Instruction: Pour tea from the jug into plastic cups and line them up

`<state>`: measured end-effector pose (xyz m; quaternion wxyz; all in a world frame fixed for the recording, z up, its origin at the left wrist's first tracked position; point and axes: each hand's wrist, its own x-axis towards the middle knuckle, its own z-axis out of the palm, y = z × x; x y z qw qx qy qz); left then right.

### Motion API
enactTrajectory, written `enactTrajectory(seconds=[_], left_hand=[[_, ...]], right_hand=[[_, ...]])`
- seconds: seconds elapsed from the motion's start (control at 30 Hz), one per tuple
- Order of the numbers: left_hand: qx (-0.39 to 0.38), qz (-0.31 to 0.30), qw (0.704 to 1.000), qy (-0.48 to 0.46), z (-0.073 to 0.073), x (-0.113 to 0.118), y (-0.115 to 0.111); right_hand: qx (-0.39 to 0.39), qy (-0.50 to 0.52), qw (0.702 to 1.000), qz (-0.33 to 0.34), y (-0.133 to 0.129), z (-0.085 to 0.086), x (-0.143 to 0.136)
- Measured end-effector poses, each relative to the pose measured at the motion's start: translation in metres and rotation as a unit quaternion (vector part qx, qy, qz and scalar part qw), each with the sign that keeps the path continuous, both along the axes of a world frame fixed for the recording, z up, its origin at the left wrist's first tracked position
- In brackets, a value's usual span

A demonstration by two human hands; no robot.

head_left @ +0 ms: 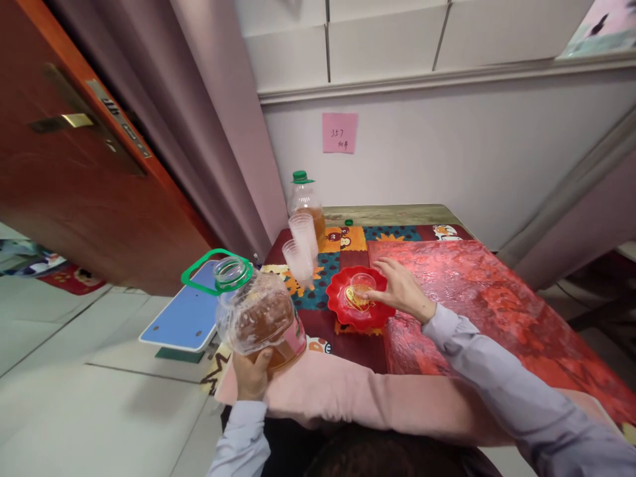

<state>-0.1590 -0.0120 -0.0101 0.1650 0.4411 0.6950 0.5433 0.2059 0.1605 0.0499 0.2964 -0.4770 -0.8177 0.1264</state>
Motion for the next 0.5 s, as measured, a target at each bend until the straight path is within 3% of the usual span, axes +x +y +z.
enactTrajectory(seconds=[0.2, 0.37, 0.5], left_hand=[[-0.006, 0.003, 1.0, -0.011, -0.001, 0.003, -0.001], [-0.006, 0.007, 1.0, -0.009, -0.004, -0.002, 0.001], [0.02, 0.02, 1.0, 0.01, -0.012, -0.008, 0.003]], right_hand=[[-0.01, -0.096, 0.995, -0.002, 0.01, -0.016, -0.016], [-0.006, -0.053, 0.998, 0.02, 0.005, -0.017, -0.024], [-0.013, -0.005, 0.999, 0.029, 0.0, -0.009, -0.028]])
